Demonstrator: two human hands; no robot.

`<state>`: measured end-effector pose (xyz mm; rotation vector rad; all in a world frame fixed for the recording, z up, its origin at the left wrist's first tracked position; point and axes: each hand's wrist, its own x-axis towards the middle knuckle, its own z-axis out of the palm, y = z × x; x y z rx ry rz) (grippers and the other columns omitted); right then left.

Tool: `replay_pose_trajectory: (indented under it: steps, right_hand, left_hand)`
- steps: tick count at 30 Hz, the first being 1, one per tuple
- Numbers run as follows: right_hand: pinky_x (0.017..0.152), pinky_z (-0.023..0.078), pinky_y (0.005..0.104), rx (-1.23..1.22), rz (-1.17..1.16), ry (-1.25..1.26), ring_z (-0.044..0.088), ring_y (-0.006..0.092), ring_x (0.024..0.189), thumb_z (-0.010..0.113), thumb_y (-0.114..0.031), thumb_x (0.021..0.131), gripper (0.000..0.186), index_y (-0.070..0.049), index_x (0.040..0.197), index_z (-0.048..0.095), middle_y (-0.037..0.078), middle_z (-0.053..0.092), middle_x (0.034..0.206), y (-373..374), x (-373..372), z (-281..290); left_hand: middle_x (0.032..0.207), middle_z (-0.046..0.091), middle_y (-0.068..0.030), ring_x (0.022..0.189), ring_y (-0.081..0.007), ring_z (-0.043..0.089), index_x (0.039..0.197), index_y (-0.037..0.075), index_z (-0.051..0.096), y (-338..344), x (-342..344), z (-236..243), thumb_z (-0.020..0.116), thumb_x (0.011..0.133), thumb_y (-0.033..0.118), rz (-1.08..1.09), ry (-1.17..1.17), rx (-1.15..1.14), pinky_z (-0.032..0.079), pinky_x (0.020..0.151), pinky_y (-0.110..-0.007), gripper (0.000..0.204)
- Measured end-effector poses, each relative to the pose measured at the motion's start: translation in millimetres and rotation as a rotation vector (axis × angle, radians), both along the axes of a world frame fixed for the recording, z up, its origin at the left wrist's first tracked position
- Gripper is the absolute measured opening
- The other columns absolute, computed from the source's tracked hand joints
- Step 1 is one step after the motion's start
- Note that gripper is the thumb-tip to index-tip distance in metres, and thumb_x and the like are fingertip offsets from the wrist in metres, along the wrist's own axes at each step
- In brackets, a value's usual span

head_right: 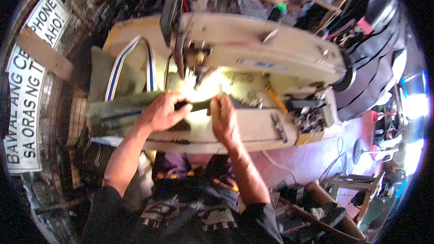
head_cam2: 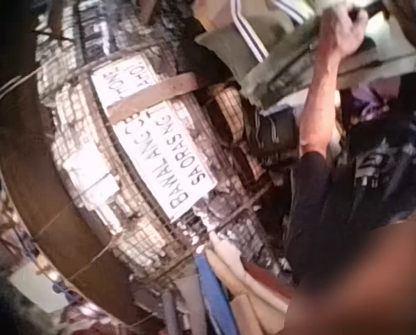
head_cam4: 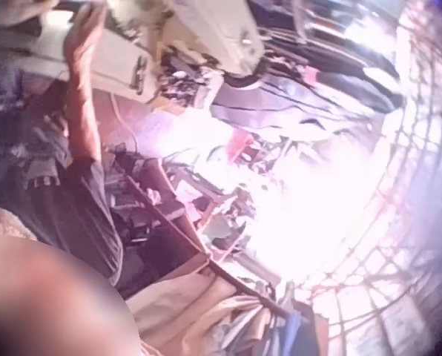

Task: Sewing a green fabric bag with a striped strap using an industrial sewing machine.

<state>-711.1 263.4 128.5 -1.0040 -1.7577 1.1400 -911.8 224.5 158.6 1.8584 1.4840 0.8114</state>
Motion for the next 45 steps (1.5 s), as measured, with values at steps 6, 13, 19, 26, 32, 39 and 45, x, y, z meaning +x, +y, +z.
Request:
replay_pose_trajectory:
  steps: [6,13,19,26,32,39,45]
  right_hand:
    - [0.068,0.046,0.0284,-0.102,-0.082,0.092,0.054,0.0119,0.073,0.047,-0.010,0.101,0.012,0.001,0.105,0.052,0.006,0.058,0.079,-16,-3,5]
    - [0.066,0.048,0.0335,-0.033,-0.123,-0.009,0.059,0.0188,0.071,0.056,-0.016,0.100,0.019,0.002,0.104,0.056,0.013,0.062,0.082,-24,-2,5]
    - [0.063,0.048,0.0372,0.133,-0.255,0.037,0.061,0.0267,0.069,0.060,-0.011,0.096,0.013,0.000,0.101,0.061,0.015,0.061,0.083,-26,-11,10]
    - [0.061,0.049,0.0386,0.299,-0.283,-0.014,0.061,0.0293,0.068,0.061,-0.004,0.092,0.011,-0.001,0.103,0.064,0.015,0.060,0.082,-31,-11,6]
    - [0.054,0.052,0.0317,0.152,-0.303,0.060,0.065,0.0192,0.060,0.062,-0.007,0.094,0.011,-0.001,0.103,0.064,0.012,0.060,0.082,-32,-10,7]
    - [0.053,0.052,0.0308,0.095,-0.315,0.029,0.067,0.0185,0.059,0.065,-0.010,0.093,0.010,0.000,0.094,0.063,0.011,0.065,0.079,-26,-11,2]
    - [0.055,0.051,0.0261,-0.084,-0.281,0.179,0.065,0.0121,0.060,0.064,-0.007,0.094,0.012,0.002,0.102,0.065,0.007,0.067,0.075,-23,-5,-7]
  left_hand:
    - [0.082,0.064,-0.0214,0.076,-0.0400,0.062,0.093,-0.002,0.066,4,20,8,0.068,0.087,0.020,0.008,-0.014,0.026,0.048,0.069,-0.044,0.023]
    - [0.086,0.070,-0.0178,0.073,-0.0303,0.067,0.106,-0.001,0.069,2,21,6,0.070,0.086,0.012,0.009,-0.147,-0.114,0.052,0.070,-0.038,0.024]
    - [0.082,0.072,-0.0153,0.066,-0.0184,0.068,0.109,-0.002,0.068,4,22,10,0.067,0.091,0.014,-0.028,-0.188,-0.095,0.053,0.066,-0.033,0.024]
    - [0.081,0.072,-0.0146,0.066,-0.0159,0.068,0.111,-0.001,0.068,11,15,16,0.065,0.093,0.015,-0.175,-0.173,-0.180,0.053,0.065,-0.033,0.024]
    - [0.084,0.068,-0.0206,0.072,-0.0304,0.067,0.108,-0.002,0.066,9,20,6,0.061,0.094,0.011,-0.117,-0.101,0.060,0.051,0.068,-0.037,0.020]
    - [0.078,0.061,-0.0243,0.069,-0.0302,0.062,0.096,-0.001,0.063,7,19,-5,0.056,0.092,0.009,-0.029,-0.034,-0.017,0.047,0.067,-0.042,0.013]
    - [0.071,0.060,0.0033,0.068,-0.0031,0.051,0.102,-0.003,0.068,25,14,1,0.057,0.098,0.011,-0.171,-0.184,-0.362,0.047,0.062,-0.027,0.018]
